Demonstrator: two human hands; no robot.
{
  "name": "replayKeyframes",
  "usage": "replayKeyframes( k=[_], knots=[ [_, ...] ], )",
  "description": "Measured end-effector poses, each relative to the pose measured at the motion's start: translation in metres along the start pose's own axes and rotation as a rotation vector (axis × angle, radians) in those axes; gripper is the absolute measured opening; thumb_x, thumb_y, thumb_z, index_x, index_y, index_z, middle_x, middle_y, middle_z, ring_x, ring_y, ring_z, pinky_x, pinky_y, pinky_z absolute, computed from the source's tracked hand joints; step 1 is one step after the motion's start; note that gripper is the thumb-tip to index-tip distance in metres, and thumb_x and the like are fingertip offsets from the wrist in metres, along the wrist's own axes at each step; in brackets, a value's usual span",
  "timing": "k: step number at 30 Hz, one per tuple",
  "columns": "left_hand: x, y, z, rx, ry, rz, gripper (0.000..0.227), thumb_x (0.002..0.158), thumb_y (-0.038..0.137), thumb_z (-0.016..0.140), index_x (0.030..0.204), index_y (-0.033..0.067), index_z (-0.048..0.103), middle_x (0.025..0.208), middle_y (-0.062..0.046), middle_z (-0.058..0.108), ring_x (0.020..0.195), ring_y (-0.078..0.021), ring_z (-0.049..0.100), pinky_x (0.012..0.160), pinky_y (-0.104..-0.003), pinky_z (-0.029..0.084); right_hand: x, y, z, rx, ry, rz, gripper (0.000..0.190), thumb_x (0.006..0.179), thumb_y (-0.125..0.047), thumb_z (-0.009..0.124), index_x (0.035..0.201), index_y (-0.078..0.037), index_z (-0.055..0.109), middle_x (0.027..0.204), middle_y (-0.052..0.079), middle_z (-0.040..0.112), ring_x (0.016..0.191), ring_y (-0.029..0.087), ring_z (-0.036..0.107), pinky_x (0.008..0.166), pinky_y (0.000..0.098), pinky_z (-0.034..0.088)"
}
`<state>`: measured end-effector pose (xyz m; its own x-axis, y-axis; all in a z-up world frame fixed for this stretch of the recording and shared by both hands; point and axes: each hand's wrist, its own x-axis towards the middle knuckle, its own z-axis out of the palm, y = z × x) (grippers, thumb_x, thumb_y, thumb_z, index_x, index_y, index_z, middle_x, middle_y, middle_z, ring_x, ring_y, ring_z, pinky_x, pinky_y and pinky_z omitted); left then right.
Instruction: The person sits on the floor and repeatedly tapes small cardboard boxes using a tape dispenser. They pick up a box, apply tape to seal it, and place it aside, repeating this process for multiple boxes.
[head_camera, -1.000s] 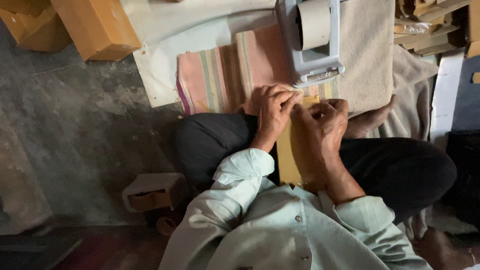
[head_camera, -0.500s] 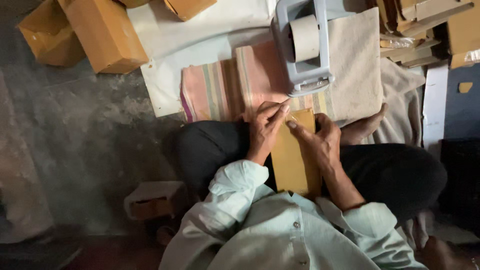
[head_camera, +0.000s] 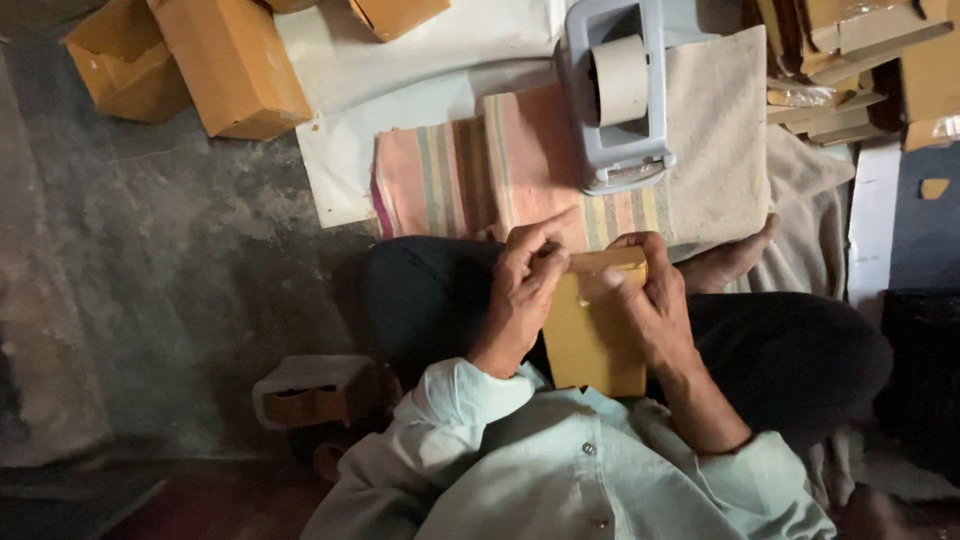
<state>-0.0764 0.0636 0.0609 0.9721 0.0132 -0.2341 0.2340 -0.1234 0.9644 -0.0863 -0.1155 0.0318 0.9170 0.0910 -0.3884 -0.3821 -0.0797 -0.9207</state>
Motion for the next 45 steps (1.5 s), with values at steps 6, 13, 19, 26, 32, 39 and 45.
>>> replayKeyframes(
  k=[6,13,19,26,32,39,45],
  knots=[
    [0.002,0.056,-0.008,0.999,0.145,0.754,0.037,0.099,0.022,0.061,0.127,-0.0019,0.058,0.121,-0.015,0.064,0.109,-0.0304,0.063,0.094,-0.043,0.048,-0.006,0.000,0.003,0.054,-0.209,-0.080,0.064,0.071,-0.020,0.085,0.126,-0.001,0.057,0.103,0.004,0.072,0.091,0.010,0.066,0.077,0.0290,0.059],
    [0.025,0.042,0.020,1.117,-0.266,0.464,0.059,0.094,0.060,0.059,0.086,0.0018,0.064,0.077,-0.016,0.067,0.076,-0.0325,0.069,0.067,-0.044,0.054,-0.009,0.029,0.001,-0.252,-0.102,0.047,0.041,0.061,-0.015,0.092,0.093,0.001,0.071,0.080,0.005,0.074,0.072,0.014,0.070,0.065,0.0312,0.058],
    [0.022,0.026,0.031,1.086,-0.206,0.545,0.053,0.096,0.055,0.056,0.083,0.0044,0.065,0.075,-0.016,0.068,0.072,-0.0335,0.069,0.065,-0.046,0.055,-0.011,0.040,-0.006,-0.078,-0.152,-0.328,0.048,0.071,-0.014,0.090,0.108,0.002,0.064,0.104,0.012,0.071,0.097,0.016,0.064,0.084,0.0333,0.054],
    [0.020,0.025,0.056,1.138,-0.184,0.337,0.052,0.101,0.052,0.054,0.084,0.0034,0.066,0.077,-0.018,0.071,0.075,-0.0345,0.070,0.069,-0.045,0.055,-0.010,0.052,-0.002,-0.031,-0.211,-0.099,0.059,0.063,-0.021,0.085,0.112,0.000,0.061,0.095,0.007,0.069,0.087,0.016,0.064,0.072,0.0333,0.053],
    [0.015,0.016,0.045,1.160,-0.112,0.482,0.067,0.094,0.059,0.058,0.106,-0.0060,0.066,0.075,-0.017,0.069,0.073,-0.0331,0.068,0.070,-0.047,0.052,-0.007,0.062,-0.012,-0.067,-0.142,-0.254,0.046,0.073,-0.024,0.086,0.102,0.003,0.062,0.092,0.010,0.066,0.085,0.015,0.061,0.074,0.0332,0.053],
    [0.003,0.003,0.045,1.215,-0.023,0.430,0.058,0.099,0.060,0.054,0.079,0.0066,0.064,0.073,-0.016,0.068,0.071,-0.0336,0.068,0.071,-0.046,0.052,-0.021,0.045,-0.005,-0.018,-0.189,-0.052,0.071,0.064,-0.022,0.085,0.126,0.000,0.058,0.092,0.008,0.064,0.075,0.014,0.058,0.063,0.0315,0.050],
    [0.009,0.012,0.019,1.041,-0.046,0.544,0.049,0.100,0.052,0.055,0.091,0.0050,0.065,0.077,-0.017,0.069,0.071,-0.0356,0.067,0.067,-0.048,0.051,-0.033,0.021,-0.002,-0.103,-0.207,-0.033,0.073,0.066,-0.027,0.088,0.125,-0.001,0.055,0.099,0.006,0.071,0.089,0.013,0.067,0.074,0.0302,0.057]
  ],
)
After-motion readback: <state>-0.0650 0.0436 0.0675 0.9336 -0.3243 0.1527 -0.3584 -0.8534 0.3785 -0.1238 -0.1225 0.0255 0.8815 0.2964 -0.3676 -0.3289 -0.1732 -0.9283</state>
